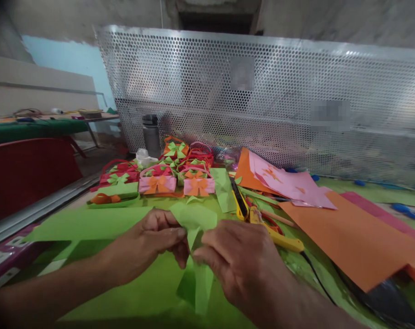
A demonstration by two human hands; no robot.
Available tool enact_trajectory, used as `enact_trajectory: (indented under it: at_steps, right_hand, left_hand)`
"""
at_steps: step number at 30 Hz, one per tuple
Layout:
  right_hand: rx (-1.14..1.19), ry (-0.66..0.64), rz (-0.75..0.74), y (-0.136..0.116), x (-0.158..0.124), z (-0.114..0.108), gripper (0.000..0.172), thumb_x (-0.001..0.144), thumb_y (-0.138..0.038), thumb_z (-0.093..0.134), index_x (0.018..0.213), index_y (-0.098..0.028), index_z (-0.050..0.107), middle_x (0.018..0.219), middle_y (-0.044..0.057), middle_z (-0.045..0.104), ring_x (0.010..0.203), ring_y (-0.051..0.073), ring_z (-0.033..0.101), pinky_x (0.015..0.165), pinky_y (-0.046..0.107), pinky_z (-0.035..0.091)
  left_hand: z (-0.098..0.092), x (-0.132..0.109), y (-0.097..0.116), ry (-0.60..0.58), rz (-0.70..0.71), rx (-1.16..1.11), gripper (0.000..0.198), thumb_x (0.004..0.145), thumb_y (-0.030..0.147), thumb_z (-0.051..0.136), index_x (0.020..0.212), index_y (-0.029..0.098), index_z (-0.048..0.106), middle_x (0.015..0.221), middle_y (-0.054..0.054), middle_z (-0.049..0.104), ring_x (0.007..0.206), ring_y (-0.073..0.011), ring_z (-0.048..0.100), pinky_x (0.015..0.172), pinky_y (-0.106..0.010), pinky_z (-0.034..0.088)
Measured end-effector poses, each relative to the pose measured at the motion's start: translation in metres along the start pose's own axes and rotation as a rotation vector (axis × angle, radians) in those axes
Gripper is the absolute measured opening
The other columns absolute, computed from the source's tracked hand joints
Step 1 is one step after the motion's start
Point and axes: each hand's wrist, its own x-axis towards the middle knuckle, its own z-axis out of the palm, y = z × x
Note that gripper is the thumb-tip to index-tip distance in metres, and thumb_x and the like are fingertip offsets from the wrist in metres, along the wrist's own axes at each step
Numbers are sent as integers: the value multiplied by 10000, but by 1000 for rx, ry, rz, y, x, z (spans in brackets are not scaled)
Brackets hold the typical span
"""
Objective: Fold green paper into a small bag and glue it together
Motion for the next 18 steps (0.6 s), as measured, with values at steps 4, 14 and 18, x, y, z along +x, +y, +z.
enact_trajectory:
  at_steps: [4, 14, 18]
  right_hand:
    - [-269, 46, -8, -17, -4, 3, 411, 875, -512, 404, 602, -207, 436, 482, -36, 473, 420, 114, 429, 434, 281, 251]
    - [-434, -4, -31, -22, -6, 9, 278, 841, -113, 400, 590, -224, 446, 499, -7, 473, 449, 156, 410, 491, 328, 201]
    - [-452, -20, -46, -23, -7, 8, 260, 778, -47, 381, 595, -222, 440, 507, 6, 481, 455, 151, 397, 489, 328, 211]
  left_hand:
    - [5, -4, 3, 94, 86, 96, 198, 777, 218, 526, 643, 137, 647, 589, -35, 677, 548, -119, 593, 565, -220, 438]
    - [15, -10, 4, 127, 119, 144, 248, 796, 193, 476, 638, 136, 658, 625, -33, 693, 594, -143, 620, 597, -238, 453]
    - [12, -9, 2, 136, 114, 120, 250, 827, 291, 515, 673, 147, 649, 623, -19, 692, 593, -131, 622, 584, -221, 443]
